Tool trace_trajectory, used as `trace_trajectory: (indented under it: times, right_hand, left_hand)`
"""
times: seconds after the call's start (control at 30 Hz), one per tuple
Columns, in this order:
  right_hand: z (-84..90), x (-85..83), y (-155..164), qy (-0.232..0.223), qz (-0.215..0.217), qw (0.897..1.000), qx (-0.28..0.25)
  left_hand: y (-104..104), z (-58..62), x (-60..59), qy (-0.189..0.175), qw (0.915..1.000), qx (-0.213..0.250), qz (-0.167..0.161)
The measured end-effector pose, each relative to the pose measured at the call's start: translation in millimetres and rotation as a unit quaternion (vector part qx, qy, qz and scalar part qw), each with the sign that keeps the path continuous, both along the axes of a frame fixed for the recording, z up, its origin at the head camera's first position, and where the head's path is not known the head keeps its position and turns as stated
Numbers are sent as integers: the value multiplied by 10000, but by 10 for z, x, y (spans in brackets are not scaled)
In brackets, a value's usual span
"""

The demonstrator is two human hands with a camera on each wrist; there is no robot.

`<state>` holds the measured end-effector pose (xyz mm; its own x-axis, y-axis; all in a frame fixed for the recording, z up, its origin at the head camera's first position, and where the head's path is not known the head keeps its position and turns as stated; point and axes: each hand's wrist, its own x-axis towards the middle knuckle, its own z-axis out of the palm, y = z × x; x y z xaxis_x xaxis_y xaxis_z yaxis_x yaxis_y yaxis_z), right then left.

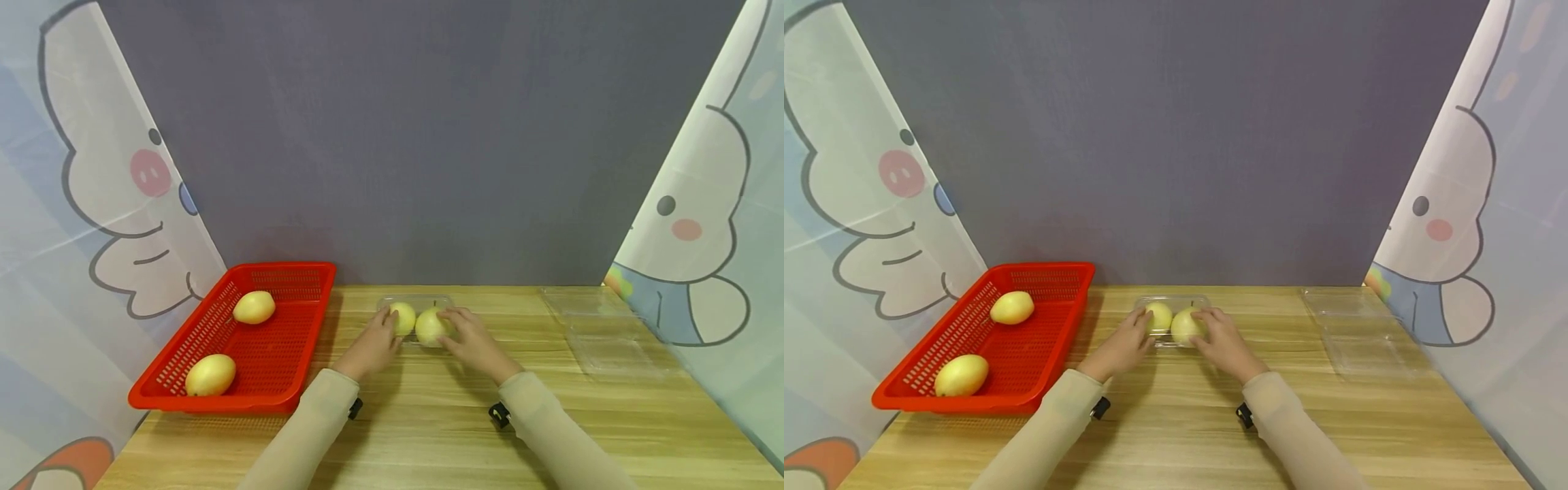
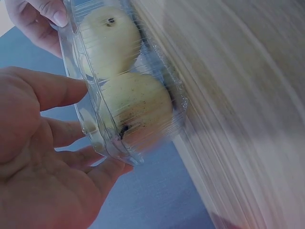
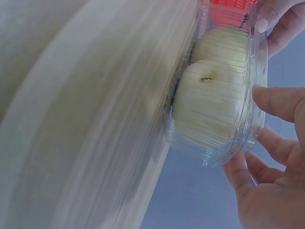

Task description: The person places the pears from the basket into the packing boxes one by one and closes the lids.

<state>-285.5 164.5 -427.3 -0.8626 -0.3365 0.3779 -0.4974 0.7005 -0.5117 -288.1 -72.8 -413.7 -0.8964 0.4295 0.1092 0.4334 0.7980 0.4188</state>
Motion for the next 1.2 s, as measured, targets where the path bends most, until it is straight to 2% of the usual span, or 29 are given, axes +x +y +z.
trace_trajectory:
  times: [0.3, 0.77, 1.03, 1.2]
  right_hand:
    - [-18, -55, -95, -7, 37, 10000, -24]
    - [-32, -78, -179, -84, -7, 10000, -3]
    - [-16, -101, -235, -61, -29, 10000, 1]
    - [11, -142, -292, -99, -6, 9999, 44]
  left_hand:
    - [-52, 10, 17, -91, 9996, 202, 198]
    - [-107, -19, 6, 108, 9994, 135, 307]
    - [-112, -21, 12, 166, 9986, 21, 505]
    - [-133, -19, 14, 322, 9974, -1, 648]
